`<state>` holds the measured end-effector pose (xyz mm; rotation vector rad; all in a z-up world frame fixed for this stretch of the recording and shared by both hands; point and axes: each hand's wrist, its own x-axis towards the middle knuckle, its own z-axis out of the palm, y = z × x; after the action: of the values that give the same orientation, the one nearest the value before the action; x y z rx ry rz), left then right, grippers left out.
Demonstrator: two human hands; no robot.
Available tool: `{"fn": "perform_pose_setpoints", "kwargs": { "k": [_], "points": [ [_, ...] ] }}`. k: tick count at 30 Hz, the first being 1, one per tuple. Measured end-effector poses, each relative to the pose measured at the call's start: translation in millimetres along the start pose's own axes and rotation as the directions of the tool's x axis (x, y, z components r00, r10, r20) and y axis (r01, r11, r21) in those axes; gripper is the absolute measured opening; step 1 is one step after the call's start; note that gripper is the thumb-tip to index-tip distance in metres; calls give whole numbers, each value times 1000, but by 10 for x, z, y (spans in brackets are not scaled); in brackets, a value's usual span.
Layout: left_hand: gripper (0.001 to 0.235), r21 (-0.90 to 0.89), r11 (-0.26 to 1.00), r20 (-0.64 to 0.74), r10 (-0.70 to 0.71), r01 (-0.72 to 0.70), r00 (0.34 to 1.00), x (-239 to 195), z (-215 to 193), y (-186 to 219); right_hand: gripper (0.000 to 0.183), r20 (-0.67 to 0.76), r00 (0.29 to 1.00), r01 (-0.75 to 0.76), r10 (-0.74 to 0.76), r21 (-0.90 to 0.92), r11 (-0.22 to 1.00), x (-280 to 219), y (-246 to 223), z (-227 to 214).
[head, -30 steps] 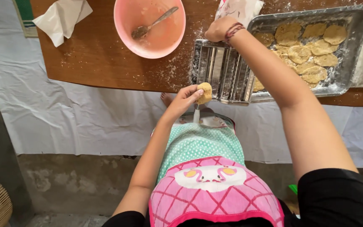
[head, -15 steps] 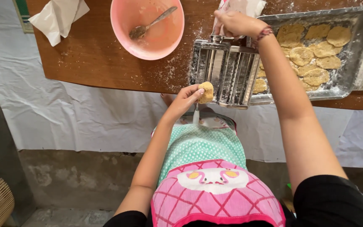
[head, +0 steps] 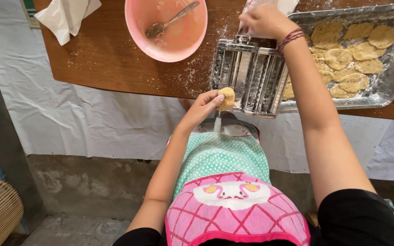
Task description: Rolling out dough pieces using a manual pasta machine and arranging them on a tray
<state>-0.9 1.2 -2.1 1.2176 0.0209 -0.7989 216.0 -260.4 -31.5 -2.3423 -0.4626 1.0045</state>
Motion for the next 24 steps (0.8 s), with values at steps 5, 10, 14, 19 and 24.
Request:
{"fn": "perform_pose_setpoints", "kwargs": {
  "k": [5,10,14,19,24],
  "points": [
    [28,-11,1000,5,-15,15,1000,32,-35,3,40,-37,990,-109,134,397,911,-252,-299,-235],
    [25,-13,1000,-13,-15,14,1000,93,-28,-7,40,162,971,134,-177,246,960,-212,-159,-194],
    [28,10,1000,7,-5,5,1000,139,-12,88,39,165,965,160,-205,252,955,-234,-104,-238],
    [27,24,998,6,-60,60,998,154,-14,194,38,120,950,167,-287,580,797,-395,-5,-327],
    [18,80,996,-11,-25,25,1000,210,-17,243,27,-128,991,53,47,679,732,-669,-54,-306]
  ]
}}
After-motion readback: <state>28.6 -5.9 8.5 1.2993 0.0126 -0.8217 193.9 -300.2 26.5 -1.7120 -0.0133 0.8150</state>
